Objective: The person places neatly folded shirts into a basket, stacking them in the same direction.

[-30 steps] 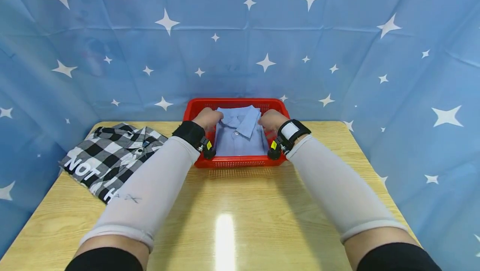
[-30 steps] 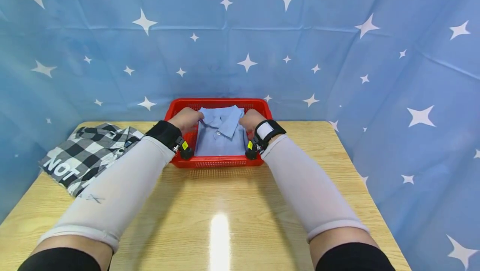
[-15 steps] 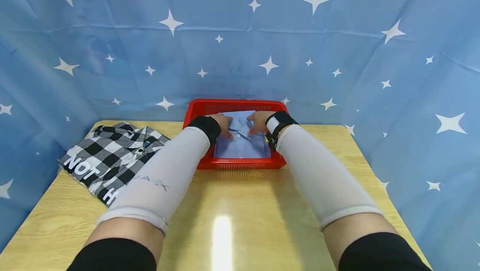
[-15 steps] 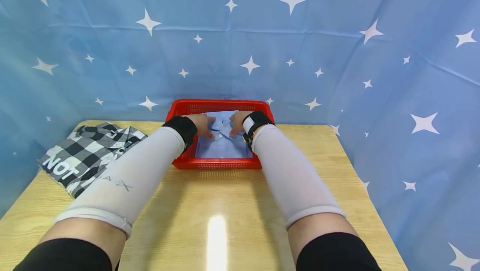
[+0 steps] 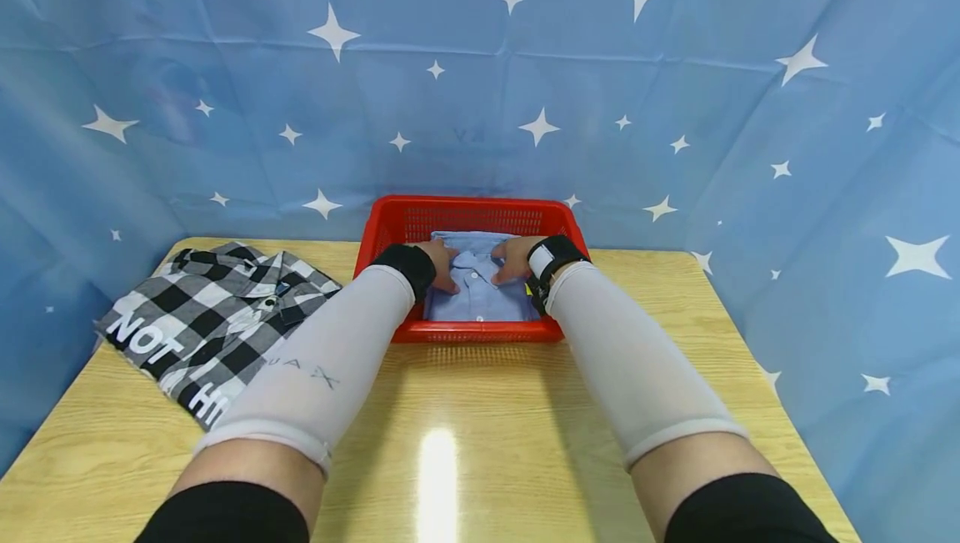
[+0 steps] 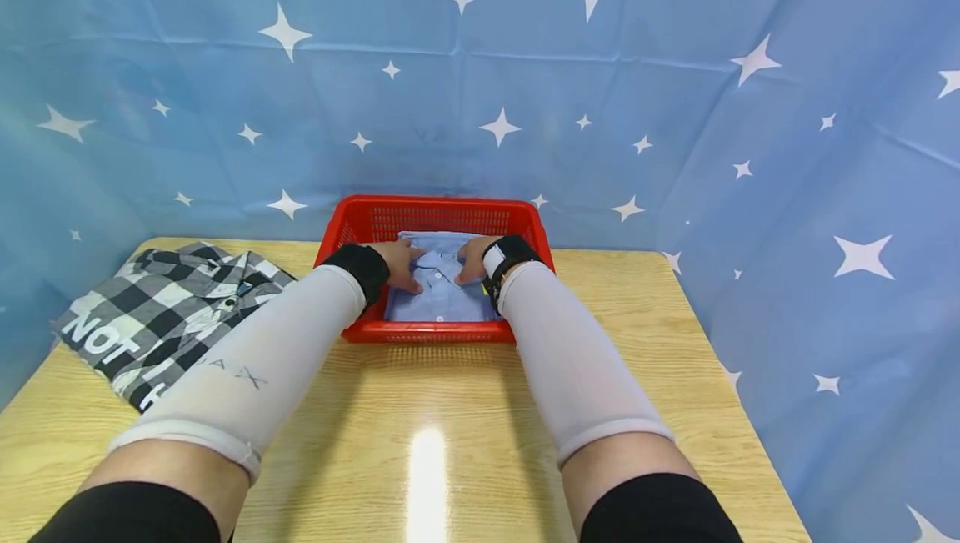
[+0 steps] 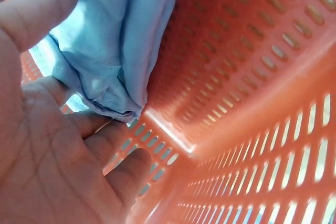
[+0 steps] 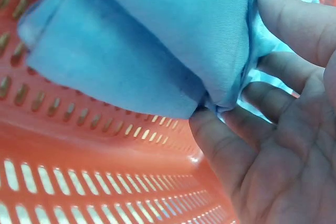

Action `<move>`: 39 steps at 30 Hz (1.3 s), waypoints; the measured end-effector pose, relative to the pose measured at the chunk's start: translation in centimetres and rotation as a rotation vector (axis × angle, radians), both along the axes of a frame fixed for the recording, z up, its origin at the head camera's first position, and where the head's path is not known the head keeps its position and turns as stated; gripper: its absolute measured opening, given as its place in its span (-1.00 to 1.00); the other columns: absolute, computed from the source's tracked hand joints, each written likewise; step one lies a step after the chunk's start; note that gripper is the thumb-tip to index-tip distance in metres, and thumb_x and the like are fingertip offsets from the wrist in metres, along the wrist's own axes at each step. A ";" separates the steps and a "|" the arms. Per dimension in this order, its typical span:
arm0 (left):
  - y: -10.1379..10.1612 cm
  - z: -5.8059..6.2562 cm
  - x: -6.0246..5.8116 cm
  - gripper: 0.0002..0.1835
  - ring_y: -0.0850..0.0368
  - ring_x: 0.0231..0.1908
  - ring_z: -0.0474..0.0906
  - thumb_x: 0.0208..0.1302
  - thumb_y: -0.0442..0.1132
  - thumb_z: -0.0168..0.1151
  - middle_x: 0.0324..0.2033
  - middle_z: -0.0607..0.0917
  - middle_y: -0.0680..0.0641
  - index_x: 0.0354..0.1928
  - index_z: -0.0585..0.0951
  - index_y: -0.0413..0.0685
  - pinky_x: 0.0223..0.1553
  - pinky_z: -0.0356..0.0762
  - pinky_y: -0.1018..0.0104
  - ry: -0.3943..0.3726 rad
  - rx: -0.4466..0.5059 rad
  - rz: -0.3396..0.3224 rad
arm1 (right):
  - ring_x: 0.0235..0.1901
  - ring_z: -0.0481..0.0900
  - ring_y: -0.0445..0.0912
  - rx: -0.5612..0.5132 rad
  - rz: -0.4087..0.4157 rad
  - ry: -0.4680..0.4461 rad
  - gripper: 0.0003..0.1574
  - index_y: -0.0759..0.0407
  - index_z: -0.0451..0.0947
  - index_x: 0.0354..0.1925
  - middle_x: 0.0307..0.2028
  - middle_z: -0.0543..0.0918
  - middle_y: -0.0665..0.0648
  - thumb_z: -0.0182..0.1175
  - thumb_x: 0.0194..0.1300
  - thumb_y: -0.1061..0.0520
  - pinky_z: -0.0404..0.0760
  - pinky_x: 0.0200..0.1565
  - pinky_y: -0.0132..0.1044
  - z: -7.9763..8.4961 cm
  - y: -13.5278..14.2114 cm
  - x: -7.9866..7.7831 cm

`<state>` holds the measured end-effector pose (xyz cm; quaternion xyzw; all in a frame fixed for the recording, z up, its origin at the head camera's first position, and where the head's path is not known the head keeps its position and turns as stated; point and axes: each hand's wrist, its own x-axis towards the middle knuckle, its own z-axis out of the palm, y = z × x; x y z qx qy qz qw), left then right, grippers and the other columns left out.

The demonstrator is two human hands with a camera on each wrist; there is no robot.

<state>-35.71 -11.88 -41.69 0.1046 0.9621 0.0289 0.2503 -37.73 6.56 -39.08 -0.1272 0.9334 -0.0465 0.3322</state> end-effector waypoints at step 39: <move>-10.1 7.3 7.7 -0.08 -0.37 0.62 -0.12 0.55 0.06 0.11 0.64 -0.07 -0.36 0.66 -0.12 -0.19 0.54 0.02 -0.37 0.324 0.523 0.120 | 0.58 0.21 0.12 -0.377 0.252 0.398 -0.07 0.07 0.24 0.58 0.56 0.31 0.18 0.23 0.46 -0.27 0.27 0.54 0.10 4.4 5.9 10.7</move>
